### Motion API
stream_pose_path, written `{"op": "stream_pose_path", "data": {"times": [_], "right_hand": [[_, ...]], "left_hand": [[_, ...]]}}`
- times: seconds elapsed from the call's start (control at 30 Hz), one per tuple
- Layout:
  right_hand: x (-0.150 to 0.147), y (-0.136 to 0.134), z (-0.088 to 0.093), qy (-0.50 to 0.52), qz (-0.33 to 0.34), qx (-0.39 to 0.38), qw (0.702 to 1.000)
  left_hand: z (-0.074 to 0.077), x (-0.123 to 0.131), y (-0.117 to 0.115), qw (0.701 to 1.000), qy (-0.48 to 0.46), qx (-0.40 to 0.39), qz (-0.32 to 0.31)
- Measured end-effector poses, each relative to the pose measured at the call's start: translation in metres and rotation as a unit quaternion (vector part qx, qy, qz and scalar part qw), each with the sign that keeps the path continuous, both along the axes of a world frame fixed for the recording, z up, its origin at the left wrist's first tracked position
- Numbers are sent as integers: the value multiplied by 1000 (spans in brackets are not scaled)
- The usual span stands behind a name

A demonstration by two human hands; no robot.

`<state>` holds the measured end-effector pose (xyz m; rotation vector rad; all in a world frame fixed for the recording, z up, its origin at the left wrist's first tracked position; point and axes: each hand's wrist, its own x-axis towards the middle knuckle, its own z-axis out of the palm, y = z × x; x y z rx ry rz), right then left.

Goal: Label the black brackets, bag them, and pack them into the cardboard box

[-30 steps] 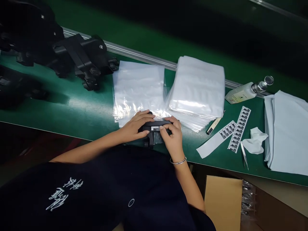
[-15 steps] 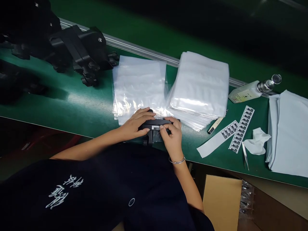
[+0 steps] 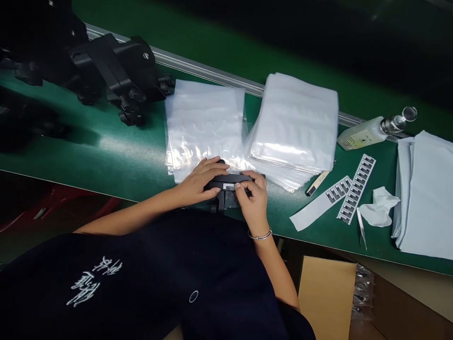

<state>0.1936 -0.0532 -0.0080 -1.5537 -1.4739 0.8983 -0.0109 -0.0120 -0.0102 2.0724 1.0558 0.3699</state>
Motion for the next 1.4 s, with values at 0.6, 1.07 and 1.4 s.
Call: {"op": "stream_pose_path", "data": {"times": [0.6,1.07,1.4], "right_hand": [[1,0,1,-10,4,3,1000],[-1,0,2,-31,8,20,999],[20,3,1,45,-50,18,998]], "left_hand": [[-2,0,-1,1000,-10,16,2],[-13,-12,-6,946,-40,319,-48],[-5,-17,6,938,-12,327,-114]]}}
